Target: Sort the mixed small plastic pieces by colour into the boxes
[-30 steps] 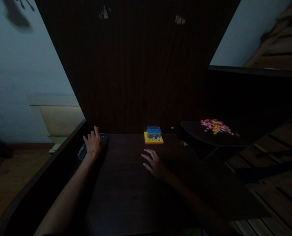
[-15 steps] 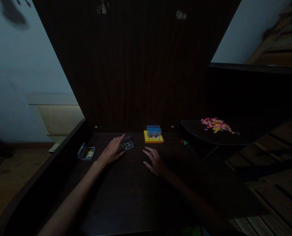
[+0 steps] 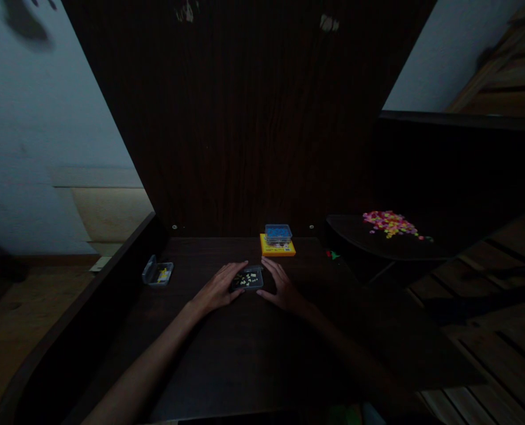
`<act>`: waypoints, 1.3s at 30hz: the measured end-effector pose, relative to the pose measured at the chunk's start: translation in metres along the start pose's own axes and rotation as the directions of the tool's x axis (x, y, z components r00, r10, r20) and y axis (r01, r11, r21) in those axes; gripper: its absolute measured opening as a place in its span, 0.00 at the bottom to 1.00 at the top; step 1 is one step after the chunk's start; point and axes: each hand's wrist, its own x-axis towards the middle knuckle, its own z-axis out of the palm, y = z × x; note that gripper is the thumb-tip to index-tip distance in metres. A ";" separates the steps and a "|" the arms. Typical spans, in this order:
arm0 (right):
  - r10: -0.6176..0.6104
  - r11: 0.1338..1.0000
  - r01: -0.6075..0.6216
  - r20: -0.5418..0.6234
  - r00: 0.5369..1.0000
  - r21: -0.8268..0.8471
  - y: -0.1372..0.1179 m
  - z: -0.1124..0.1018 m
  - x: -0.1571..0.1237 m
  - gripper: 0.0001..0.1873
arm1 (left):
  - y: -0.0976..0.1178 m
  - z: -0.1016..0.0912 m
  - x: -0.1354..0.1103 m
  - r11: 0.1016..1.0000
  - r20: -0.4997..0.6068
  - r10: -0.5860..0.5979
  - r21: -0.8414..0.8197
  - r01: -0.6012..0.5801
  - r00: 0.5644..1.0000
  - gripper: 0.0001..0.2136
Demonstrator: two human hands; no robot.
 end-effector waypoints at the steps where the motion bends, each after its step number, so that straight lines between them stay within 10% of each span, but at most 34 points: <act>1: -0.011 1.000 0.011 0.021 1.000 0.006 0.001 0.000 0.001 0.43 | 0.000 0.001 0.000 1.000 -0.007 0.000 -0.009 0.000 1.000 0.33; 39: -0.197 0.973 0.211 0.133 0.971 -0.098 0.010 0.008 0.007 0.23 | -0.007 0.015 -0.015 0.977 -0.001 0.156 0.147 -0.154 0.988 0.20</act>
